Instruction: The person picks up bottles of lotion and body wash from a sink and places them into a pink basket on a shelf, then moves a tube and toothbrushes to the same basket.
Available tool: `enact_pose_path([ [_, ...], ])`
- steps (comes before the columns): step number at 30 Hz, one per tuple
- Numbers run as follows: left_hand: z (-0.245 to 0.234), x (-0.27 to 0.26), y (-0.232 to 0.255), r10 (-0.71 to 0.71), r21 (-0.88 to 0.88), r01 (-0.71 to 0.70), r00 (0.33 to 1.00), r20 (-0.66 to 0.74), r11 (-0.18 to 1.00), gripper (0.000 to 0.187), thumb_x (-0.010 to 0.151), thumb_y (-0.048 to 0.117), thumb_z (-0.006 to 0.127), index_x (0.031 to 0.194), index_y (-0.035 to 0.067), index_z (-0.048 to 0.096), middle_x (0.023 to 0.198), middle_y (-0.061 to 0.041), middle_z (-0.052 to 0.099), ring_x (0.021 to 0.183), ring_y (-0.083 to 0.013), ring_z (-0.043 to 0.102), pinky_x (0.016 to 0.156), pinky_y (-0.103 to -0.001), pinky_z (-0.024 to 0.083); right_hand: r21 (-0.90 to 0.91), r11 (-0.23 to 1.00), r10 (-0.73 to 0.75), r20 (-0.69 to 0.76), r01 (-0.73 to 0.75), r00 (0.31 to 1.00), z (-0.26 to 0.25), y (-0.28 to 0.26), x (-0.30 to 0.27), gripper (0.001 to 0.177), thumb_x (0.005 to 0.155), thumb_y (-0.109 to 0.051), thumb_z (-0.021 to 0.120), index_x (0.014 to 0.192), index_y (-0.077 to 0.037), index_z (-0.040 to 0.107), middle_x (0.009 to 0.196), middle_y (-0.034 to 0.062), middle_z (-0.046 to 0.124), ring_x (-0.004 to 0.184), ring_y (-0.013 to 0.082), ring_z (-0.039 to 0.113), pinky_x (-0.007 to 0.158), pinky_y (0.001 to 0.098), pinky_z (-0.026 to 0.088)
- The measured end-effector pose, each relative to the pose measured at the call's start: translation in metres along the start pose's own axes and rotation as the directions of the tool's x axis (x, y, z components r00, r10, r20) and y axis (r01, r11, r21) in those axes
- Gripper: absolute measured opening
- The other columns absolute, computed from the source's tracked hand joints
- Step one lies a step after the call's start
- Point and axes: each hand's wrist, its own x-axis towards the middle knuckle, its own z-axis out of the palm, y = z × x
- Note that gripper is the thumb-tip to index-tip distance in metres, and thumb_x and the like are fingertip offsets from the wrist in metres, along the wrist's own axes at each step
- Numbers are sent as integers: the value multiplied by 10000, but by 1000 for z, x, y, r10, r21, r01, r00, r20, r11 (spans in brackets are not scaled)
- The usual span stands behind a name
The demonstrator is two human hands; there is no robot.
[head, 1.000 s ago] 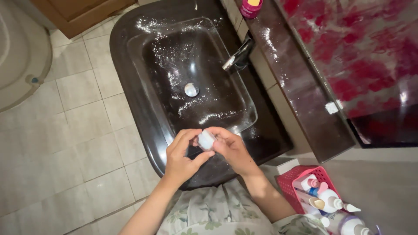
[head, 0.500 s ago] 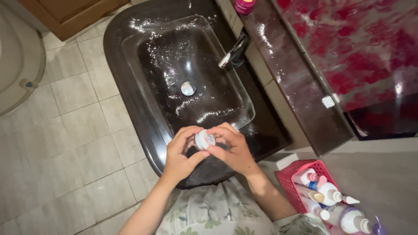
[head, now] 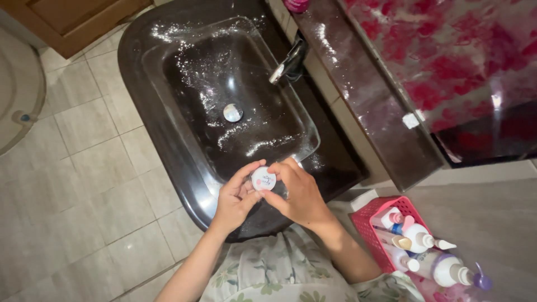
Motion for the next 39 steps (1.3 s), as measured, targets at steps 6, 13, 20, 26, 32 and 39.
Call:
enact_pose_path([
  [6, 5, -4, -5, -20, 29, 20, 1000, -18, 999, 586, 960, -78, 636, 1512, -43, 443, 1581, -155, 460, 1358, -254, 564, 1120, -379, 490, -52, 998, 22, 21, -21, 1000, -1, 6, -10, 412, 812, -159, 844, 1106, -57, 575, 1030, 127, 617, 880, 279, 694, 749, 357, 567],
  [13, 3, -6, -15, 24, 26, -25, 999, 21, 999, 615, 957, -60, 658, 1527, -38, 429, 1582, -156, 453, 1403, -230, 527, 1171, -375, 448, -60, 998, 28, -25, -29, 999, -5, -3, -11, 480, 783, -223, 848, 1148, -17, 614, 1053, 132, 615, 894, 313, 669, 751, 383, 544],
  [20, 1, -18, -34, -188, -11, 188, 982, -18, 982, 647, 956, 54, 693, 1540, -14, 425, 1422, -122, 585, 1253, -182, 581, 1068, -349, 473, -269, 963, -25, -76, 4, 997, 4, -1, -13, 409, 785, -355, 838, 943, -38, 633, 846, 117, 641, 786, 333, 642, 694, 419, 511],
  [26, 6, -30, -45, -177, 24, 177, 983, 37, 984, 625, 1008, 256, 676, 1509, -21, 426, 1383, -91, 594, 1259, -155, 582, 1082, -318, 463, -183, 971, -163, -47, 152, 985, 8, 26, -17, 379, 762, -332, 819, 851, -43, 590, 778, 133, 606, 719, 341, 633, 631, 417, 500],
  [32, -3, -40, -53, -221, -21, 222, 974, 57, 975, 683, 1035, 453, 572, 1504, -32, 468, 1317, -62, 635, 1168, -111, 593, 995, -270, 482, -28, 985, -166, 121, 171, 979, -7, 23, -15, 403, 704, -268, 852, 958, -31, 648, 844, 127, 604, 777, 320, 620, 688, 414, 504],
  [39, -3, -19, -41, -317, -153, 350, 926, 204, 924, 563, 1115, 329, 548, 1531, -44, 474, 1183, -47, 618, 962, -96, 546, 854, -258, 445, 49, 963, -268, 254, 264, 929, -51, 3, -8, 460, 776, -139, 790, 1211, -96, 648, 1150, 102, 612, 1009, 303, 640, 861, 400, 553],
])
